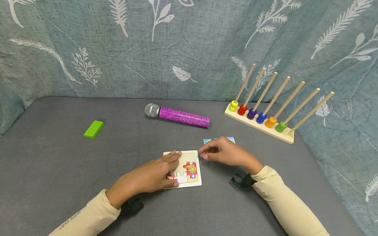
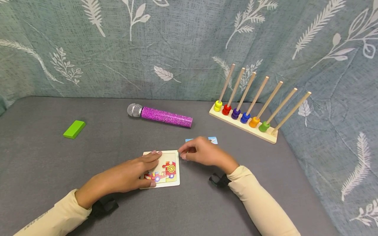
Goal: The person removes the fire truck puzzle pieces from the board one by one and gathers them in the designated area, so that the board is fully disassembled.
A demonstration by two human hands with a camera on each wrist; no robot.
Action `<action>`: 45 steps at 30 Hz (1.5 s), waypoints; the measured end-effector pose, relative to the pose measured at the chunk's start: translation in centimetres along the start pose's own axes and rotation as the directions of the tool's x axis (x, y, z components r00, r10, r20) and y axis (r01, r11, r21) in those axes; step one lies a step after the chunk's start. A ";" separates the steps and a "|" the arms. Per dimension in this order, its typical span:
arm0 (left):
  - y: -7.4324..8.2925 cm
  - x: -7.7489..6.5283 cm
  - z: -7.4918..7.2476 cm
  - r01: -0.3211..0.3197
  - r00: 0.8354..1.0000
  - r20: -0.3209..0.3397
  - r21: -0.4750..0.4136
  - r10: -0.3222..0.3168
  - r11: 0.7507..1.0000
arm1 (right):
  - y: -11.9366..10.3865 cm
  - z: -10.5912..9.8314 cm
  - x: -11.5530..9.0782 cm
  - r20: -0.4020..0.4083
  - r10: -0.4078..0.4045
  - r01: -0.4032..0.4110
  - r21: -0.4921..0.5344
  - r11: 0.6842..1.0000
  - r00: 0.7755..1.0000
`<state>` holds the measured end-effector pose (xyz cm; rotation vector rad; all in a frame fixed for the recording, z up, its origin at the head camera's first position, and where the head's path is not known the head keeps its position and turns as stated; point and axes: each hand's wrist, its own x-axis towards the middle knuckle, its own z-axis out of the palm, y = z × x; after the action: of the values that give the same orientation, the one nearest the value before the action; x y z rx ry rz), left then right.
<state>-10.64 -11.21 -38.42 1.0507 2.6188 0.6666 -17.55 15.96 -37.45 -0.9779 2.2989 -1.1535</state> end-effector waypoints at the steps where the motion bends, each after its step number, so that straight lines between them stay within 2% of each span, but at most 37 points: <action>1: 0.0 0.0 0.0 -0.002 1.000 -0.001 -0.001 0.002 1.000 | -0.1 0.1 0.1 0.005 -0.007 0.007 0.001 1.000 1.000; 10: 0.1 0.0 0.0 0.002 1.000 -0.003 -0.003 -0.002 1.000 | -0.6 1.1 0.7 0.026 -0.042 0.043 -0.048 0.998 0.999; 16: 0.1 0.0 0.0 0.004 1.000 -0.003 -0.008 -0.004 1.000 | -0.9 1.8 1.1 0.037 -0.070 0.071 -0.039 0.997 0.997; 29: 0.0 0.0 0.0 -0.004 1.000 -0.008 0.003 0.004 1.000 | -0.9 2.7 1.7 0.054 -0.052 0.055 -0.068 0.996 0.997; 40: -0.1 0.1 0.2 -0.012 1.000 -0.018 0.006 0.012 1.000 | -1.1 3.3 2.1 0.082 -0.091 0.104 -0.180 0.978 0.992; 45: 0.0 0.1 0.1 -0.009 1.000 -0.015 0.005 0.009 1.000 | -1.2 3.4 2.2 0.099 -0.093 0.116 -0.271 0.956 0.991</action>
<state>-10.62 -11.11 -38.51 1.0636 2.6310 0.6729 -16.49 11.96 -38.54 -1.2378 2.4061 -0.8233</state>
